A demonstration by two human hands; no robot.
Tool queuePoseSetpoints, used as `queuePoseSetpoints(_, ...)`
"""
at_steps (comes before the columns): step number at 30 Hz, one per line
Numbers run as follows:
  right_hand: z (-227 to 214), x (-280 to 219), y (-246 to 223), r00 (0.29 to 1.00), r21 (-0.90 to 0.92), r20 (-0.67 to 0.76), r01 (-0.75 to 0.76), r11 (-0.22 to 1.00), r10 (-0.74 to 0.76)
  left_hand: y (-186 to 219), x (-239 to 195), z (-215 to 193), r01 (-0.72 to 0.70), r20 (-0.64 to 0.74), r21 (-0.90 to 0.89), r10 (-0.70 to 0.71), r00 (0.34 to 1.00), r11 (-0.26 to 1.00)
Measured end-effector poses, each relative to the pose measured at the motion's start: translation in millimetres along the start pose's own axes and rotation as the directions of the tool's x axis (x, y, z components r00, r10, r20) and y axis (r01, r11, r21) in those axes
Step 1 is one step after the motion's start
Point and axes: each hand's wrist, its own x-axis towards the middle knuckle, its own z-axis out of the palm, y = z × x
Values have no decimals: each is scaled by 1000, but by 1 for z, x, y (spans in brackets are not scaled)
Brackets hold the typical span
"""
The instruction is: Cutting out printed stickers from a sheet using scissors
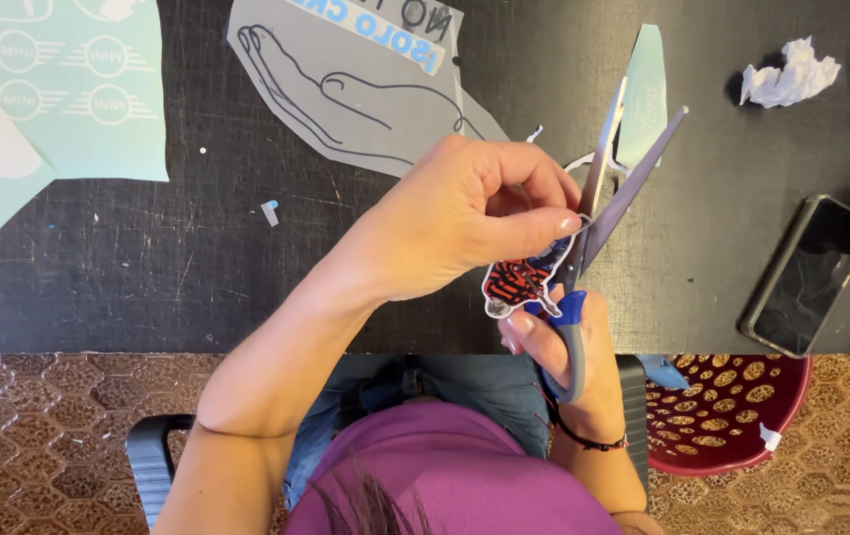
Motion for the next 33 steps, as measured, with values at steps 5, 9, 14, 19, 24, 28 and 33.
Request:
queuePoseSetpoints(5, -2, 0, 0, 999, -24, -15, -50, 998, 50, 2, 0, -2, 7, 11, 1, -7, 1000, 1000)
queuePoseSetpoints(9, -6, 1, 2, 999, -89, 16, -36, 995, 38, 3, 2, -5, 21, 1, -42, -21, 1000, 999)
queuePoseSetpoints(14, -12, -1, 17, 996, -18, -29, -86, 996, 85, 12, 2, -8, 59, -32, 58, -57, 998, 997)
queuePoseSetpoints(19, -10, 8, 14, 998, 76, -52, 28, 997, -24, 1, 2, -10, 16, -61, 39, -13, 998, 999)
queuePoseSetpoints(24, -7, 21, 24, 977, 135, -78, 206, 969, -197, -32, 7, 4, -21, -343, -122, -23, 939, 992)
queuePoseSetpoints(28, 2, 30, 29, 934, 188, -340, 187, 964, -115, -51, 10, 7, -26, -424, -40, 6, 906, 999)
queuePoseSetpoints(33, -8, 34, 20, 831, 253, -556, 149, 956, 17, -44, 52, -26, 34, -336, 367, 98, 937, 930)
